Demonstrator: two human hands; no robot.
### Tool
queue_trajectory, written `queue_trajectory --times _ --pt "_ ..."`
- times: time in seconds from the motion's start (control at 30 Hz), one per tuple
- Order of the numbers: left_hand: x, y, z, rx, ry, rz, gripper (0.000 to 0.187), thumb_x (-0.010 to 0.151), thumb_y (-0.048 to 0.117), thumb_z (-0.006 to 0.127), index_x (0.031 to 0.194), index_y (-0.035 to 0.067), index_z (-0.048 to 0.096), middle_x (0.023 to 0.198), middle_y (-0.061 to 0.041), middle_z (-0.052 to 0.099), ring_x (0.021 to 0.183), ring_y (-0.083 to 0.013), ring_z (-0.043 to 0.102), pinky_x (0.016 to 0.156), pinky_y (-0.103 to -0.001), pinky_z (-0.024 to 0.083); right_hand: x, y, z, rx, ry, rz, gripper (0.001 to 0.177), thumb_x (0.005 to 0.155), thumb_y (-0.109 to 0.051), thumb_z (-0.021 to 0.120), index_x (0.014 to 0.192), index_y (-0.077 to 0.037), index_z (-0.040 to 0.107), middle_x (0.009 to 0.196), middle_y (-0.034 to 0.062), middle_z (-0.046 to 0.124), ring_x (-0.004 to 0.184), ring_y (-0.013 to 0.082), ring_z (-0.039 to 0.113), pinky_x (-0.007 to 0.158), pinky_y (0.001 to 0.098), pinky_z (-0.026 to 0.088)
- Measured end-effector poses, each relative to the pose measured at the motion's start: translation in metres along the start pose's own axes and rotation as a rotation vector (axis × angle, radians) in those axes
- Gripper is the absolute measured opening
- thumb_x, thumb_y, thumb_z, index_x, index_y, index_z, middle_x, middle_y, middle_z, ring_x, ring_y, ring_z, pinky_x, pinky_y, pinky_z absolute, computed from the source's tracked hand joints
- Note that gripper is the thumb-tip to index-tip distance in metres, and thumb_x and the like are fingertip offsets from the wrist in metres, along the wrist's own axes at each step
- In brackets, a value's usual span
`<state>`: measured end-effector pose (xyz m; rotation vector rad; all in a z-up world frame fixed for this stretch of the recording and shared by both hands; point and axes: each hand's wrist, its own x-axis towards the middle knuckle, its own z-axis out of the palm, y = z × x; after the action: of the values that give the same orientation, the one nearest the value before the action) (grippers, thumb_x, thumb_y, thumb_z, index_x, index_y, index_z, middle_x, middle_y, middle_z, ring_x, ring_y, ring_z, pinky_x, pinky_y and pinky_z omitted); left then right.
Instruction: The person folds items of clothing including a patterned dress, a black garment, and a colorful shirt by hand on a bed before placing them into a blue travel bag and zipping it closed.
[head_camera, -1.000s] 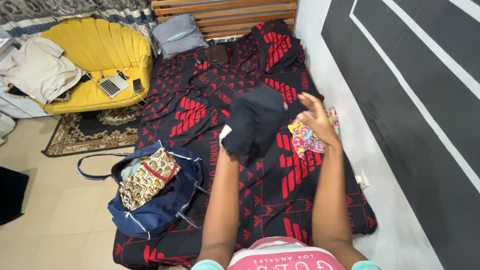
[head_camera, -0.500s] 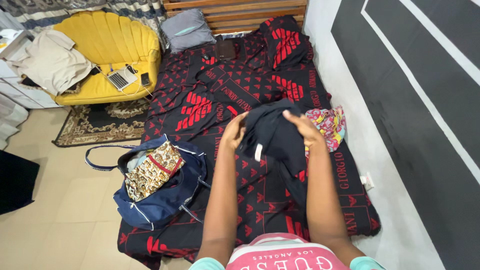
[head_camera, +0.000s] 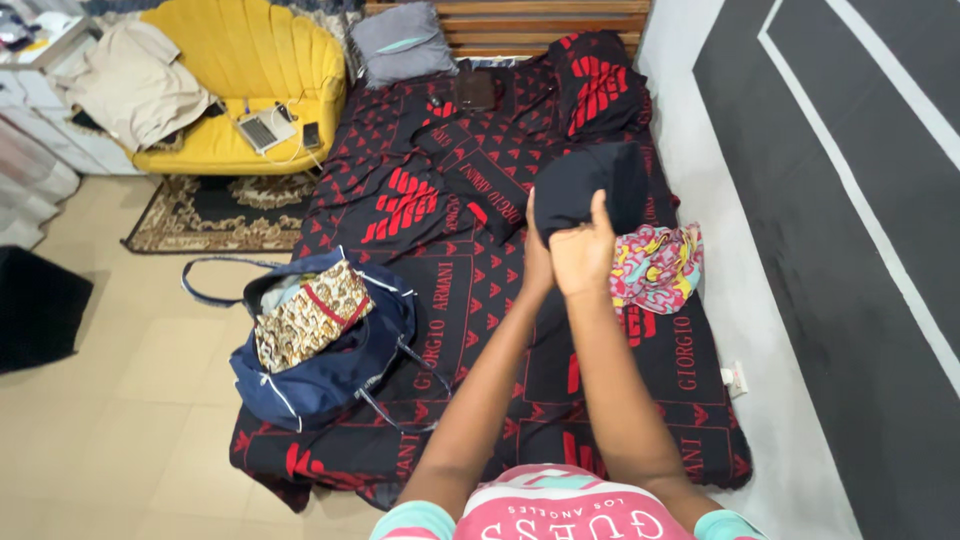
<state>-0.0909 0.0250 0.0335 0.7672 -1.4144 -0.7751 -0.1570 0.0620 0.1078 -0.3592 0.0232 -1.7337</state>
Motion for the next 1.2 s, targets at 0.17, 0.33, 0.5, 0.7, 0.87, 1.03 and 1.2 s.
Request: queue_trajectory --times 0.17,0.33,0.5,0.7,0.87,1.03,1.2 --pt "0.024 -0.049 -0.014 -1.038 0.314 -0.347 0.046 0.103 0.026 0.060 0.142 0.002 0.056 0.139 -0.014 0.062 0.122 -0.0264 0.063 0.102 -0.040 0.051 -0.009 0.001 -0.009 -0.161 -0.181 0.279 0.030 0.107 -0.023 0.063 0.126 -0.001 0.063 0.139 0.0158 0.063 0.135 0.0316 0.057 0.119 0.0490 0.045" --pt "0.038 -0.058 -0.086 -1.133 0.554 -0.303 0.042 0.103 0.030 0.054 0.138 0.008 0.057 0.135 -0.007 0.063 0.120 -0.0227 0.063 0.100 -0.039 0.053 0.004 -0.058 -0.042 -0.689 -0.143 0.461 0.055 0.097 -0.030 0.064 0.141 0.000 0.052 0.147 0.0194 0.056 0.133 0.0405 0.056 0.109 0.0565 0.048" --pt "0.019 -0.057 -0.098 -1.050 0.455 -0.225 0.041 0.107 0.024 0.055 0.143 0.005 0.055 0.135 -0.009 0.064 0.120 -0.0231 0.063 0.103 -0.038 0.052 0.011 -0.040 -0.050 -0.815 0.066 0.365 0.065 0.092 -0.042 0.056 0.148 -0.016 0.040 0.148 0.0037 0.047 0.127 0.0316 0.054 0.098 0.0607 0.049" --pt "-0.030 -0.031 -0.074 -0.702 0.460 -0.358 0.038 0.102 0.020 0.058 0.137 0.004 0.062 0.132 -0.011 0.067 0.118 -0.0235 0.064 0.100 -0.038 0.052 -0.005 0.057 -0.094 -0.364 -0.142 0.562 0.060 0.104 -0.044 0.056 0.149 -0.005 0.050 0.144 0.0127 0.060 0.129 0.0280 0.062 0.115 0.0429 0.047" --pt "-0.056 -0.053 -0.165 0.757 0.530 -0.163 0.038 0.076 0.013 0.069 0.113 0.004 0.077 0.114 -0.016 0.071 0.108 -0.0354 0.063 0.100 -0.040 0.050 -0.009 0.118 -0.148 -0.145 -0.089 0.783 0.044 0.108 -0.030 0.057 0.143 -0.003 0.056 0.138 0.0111 0.064 0.127 0.0273 0.063 0.113 0.0409 0.049" --pt "-0.105 -0.106 -0.266 0.774 0.335 -0.530 0.038 0.084 0.034 0.083 0.102 0.002 0.076 0.099 -0.017 0.073 0.102 -0.0342 0.065 0.096 -0.045 0.046 0.005 0.172 -0.191 -0.448 0.255 0.795 0.044 0.107 -0.024 0.075 0.134 0.007 0.059 0.127 0.0192 0.063 0.117 0.0322 0.061 0.102 0.0442 0.052" --pt "-0.148 -0.149 -0.341 0.810 0.422 -0.706 0.039 0.083 0.032 0.081 0.110 0.004 0.075 0.113 -0.017 0.072 0.111 -0.0330 0.068 0.097 -0.042 0.054 0.012 0.272 -0.185 -0.643 0.328 0.611 0.071 0.083 -0.008 0.078 0.146 -0.006 0.043 0.140 0.0159 0.058 0.124 0.0299 0.063 0.106 0.0442 0.055"
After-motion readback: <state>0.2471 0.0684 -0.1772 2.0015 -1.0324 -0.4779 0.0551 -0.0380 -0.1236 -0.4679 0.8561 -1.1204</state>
